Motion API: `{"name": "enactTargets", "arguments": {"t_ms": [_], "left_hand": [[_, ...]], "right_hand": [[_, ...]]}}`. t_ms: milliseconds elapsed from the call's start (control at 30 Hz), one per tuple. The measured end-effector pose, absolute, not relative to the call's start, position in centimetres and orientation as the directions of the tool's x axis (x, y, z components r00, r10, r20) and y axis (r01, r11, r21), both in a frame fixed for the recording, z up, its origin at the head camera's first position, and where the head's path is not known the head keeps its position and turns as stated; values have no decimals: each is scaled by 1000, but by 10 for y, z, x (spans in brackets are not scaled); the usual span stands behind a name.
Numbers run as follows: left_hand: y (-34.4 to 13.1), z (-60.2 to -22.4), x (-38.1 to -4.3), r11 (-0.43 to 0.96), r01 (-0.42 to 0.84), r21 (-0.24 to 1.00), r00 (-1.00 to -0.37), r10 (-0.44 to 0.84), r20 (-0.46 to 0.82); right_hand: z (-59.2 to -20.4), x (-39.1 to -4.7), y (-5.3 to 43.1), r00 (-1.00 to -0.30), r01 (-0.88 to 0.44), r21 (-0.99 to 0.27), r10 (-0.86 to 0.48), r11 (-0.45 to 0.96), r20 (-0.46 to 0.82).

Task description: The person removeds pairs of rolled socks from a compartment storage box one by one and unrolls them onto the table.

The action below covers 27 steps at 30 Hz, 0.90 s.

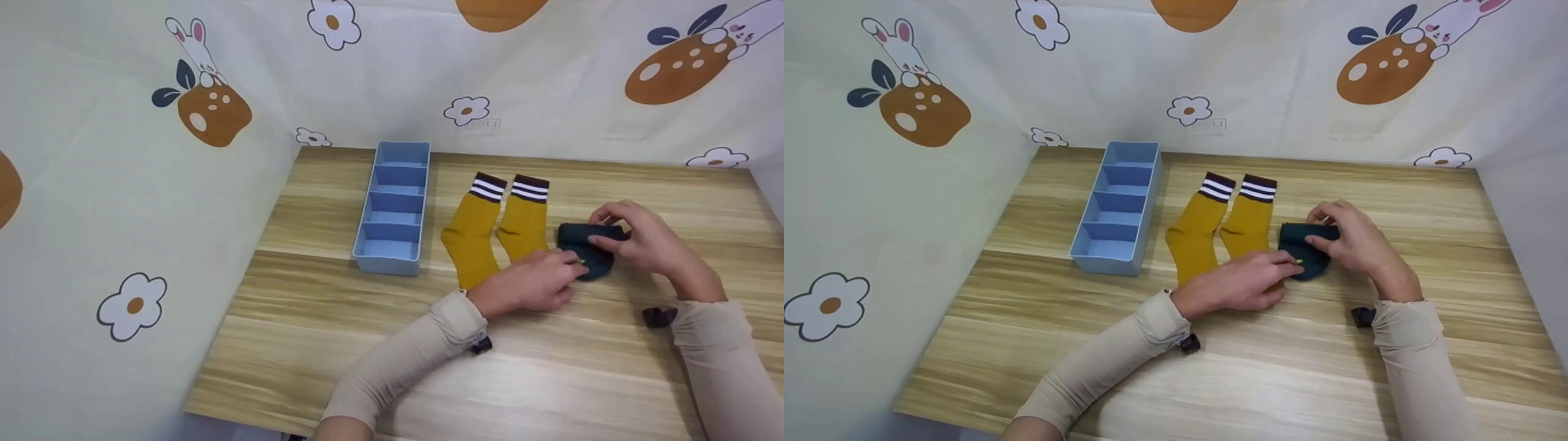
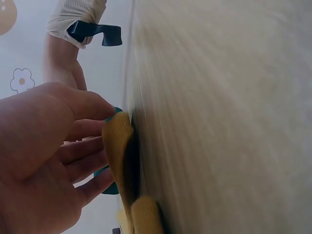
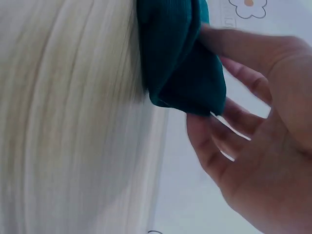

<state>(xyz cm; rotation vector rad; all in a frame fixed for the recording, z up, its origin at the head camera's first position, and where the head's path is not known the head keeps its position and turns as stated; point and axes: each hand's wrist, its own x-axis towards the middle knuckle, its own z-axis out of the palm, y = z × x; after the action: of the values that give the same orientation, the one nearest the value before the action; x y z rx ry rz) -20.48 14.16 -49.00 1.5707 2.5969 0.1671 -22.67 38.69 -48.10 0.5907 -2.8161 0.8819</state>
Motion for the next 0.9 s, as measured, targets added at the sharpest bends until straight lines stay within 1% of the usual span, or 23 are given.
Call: {"name": "enactTargets", "arguments": {"t_ms": [133, 400, 500, 667, 800, 900], "left_hand": [[141, -490, -202, 459, 882, 105, -459, 888, -24], [142, -485, -198, 469, 872, 138, -459, 883, -102], [144, -483, -196, 478, 867, 143, -460, 877, -140], [146, -481, -196, 491, 860, 140, -465, 867, -182], [146, -481, -195, 486, 866, 117, -460, 866, -197], [146, -481, -194, 484, 869, 105, -458, 866, -203]], "right_hand": [[-480, -227, 385, -921, -387, -494, -302, 779, 246], [-481, -228, 387, -937, -349, -479, -310, 806, 161], [-482, -227, 385, -940, -340, -469, -301, 815, 160], [-482, -227, 384, -957, -290, -457, -238, 841, 168], [-481, -227, 382, -972, -225, -425, -173, 877, 158], [-481, -227, 381, -973, -217, -407, -165, 887, 161]]}}
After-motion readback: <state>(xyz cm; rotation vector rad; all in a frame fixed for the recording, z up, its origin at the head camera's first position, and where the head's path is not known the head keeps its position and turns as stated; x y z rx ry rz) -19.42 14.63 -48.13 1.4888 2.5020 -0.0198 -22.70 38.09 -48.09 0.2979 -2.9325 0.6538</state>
